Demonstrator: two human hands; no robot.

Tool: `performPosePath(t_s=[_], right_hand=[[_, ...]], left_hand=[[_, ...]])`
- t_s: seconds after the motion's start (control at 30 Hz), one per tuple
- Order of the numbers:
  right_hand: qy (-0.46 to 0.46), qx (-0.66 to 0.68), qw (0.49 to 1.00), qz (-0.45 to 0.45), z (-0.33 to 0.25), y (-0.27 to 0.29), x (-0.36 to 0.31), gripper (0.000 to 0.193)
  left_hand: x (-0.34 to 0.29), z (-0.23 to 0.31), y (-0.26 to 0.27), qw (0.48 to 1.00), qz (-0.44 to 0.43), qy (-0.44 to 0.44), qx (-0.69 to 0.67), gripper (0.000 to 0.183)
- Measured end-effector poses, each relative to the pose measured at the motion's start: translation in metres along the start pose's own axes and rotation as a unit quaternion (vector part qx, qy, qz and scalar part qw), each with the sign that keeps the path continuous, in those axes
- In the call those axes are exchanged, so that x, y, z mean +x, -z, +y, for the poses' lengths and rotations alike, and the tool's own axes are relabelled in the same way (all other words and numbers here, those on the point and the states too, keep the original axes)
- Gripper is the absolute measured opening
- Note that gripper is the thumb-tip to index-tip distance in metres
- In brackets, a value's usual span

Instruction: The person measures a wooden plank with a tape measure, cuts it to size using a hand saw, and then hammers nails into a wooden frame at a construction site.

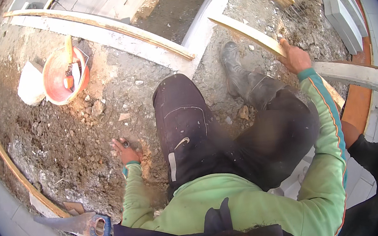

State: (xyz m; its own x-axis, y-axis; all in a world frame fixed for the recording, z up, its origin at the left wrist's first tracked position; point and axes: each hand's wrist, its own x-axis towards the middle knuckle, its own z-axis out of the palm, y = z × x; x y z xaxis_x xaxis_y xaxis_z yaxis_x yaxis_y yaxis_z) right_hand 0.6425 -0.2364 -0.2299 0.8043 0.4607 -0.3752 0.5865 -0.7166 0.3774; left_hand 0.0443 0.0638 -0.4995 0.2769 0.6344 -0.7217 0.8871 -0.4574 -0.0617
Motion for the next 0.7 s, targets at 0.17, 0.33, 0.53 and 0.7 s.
performPosePath(t_s=[0.17,0.33,0.53,0.7], right_hand=[[0.124,0.046,0.985,0.113,0.017,-0.005,0.088,0.051],[0.246,0.05,0.942,0.224,-0.024,0.011,0.209,0.037],[0.398,0.046,0.861,0.313,-0.072,-0.006,0.355,0.032],[0.483,0.125,0.838,0.222,-0.096,-0.021,0.409,0.037]], left_hand=[[-0.002,0.029,0.084,0.991,-0.08,0.056,-0.09,0.078],[0.038,0.056,0.194,0.92,0.312,-0.068,-0.229,0.076],[0.053,0.271,0.303,0.881,0.288,-0.327,-0.187,0.088],[0.087,0.406,0.281,0.956,0.113,-0.256,-0.082,0.083]])
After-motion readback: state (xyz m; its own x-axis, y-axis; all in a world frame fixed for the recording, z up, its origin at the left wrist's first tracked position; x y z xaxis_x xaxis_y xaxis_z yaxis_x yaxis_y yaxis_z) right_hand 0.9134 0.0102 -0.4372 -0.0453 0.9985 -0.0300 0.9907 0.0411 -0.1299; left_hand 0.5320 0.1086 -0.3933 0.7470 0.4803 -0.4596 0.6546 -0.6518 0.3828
